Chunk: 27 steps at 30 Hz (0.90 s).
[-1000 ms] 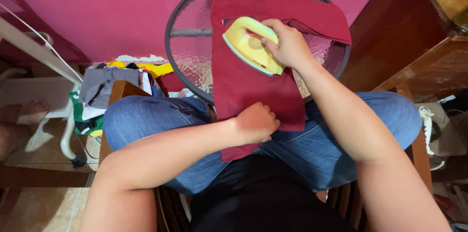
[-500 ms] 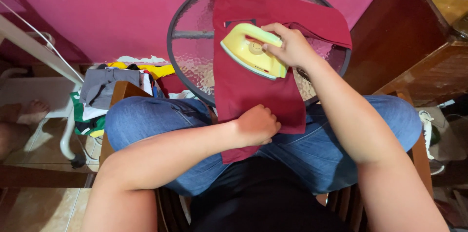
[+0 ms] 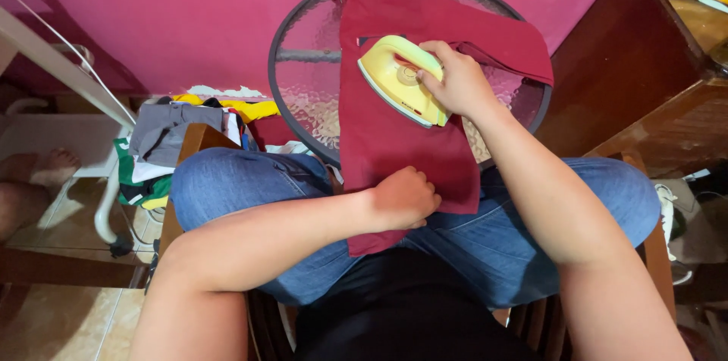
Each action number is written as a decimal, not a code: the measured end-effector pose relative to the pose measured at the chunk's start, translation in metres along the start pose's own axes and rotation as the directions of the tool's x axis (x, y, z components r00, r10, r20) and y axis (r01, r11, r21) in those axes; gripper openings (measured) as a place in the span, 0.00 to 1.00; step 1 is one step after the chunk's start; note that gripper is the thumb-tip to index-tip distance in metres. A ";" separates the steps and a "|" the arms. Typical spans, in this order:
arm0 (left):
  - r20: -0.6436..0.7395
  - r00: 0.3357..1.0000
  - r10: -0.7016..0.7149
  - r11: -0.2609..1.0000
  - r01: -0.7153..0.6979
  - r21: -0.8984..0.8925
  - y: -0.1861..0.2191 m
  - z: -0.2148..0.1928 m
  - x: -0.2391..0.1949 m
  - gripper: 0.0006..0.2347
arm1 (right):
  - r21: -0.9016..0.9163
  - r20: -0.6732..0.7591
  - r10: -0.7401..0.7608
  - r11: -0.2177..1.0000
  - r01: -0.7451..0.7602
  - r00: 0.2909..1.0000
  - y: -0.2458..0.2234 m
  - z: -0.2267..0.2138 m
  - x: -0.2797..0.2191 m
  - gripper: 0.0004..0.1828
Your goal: A person is ironing a red shirt on a small glass table while sitting on a chair.
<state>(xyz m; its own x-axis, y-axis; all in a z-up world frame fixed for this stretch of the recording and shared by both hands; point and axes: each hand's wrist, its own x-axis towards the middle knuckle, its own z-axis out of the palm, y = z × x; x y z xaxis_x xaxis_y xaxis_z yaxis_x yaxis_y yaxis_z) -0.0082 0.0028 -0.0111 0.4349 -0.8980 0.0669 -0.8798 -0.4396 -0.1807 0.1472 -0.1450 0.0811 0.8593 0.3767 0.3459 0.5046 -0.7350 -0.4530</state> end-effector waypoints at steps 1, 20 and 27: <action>-0.003 1.000 -0.004 1.000 0.004 -0.009 0.000 -0.002 0.000 0.17 | -0.005 0.003 0.001 1.000 -0.001 1.000 0.001 0.000 0.000 0.28; 0.152 0.987 -0.046 0.999 0.048 -0.005 0.003 -0.005 0.008 0.19 | -0.027 -0.013 -0.007 1.000 0.006 1.000 0.000 0.000 -0.002 0.28; 0.173 0.984 -0.033 0.999 0.034 -0.008 0.003 -0.009 0.008 0.18 | -0.001 -0.031 -0.011 1.000 0.011 0.999 -0.003 -0.002 -0.002 0.27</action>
<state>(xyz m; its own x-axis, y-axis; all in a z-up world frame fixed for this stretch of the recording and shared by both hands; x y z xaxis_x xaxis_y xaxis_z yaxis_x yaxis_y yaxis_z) -0.0089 -0.0056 -0.0020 0.4899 -0.8663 -0.0977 -0.8659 -0.4704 -0.1703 0.1433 -0.1446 0.0831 0.8507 0.3670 0.3763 0.5138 -0.7313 -0.4485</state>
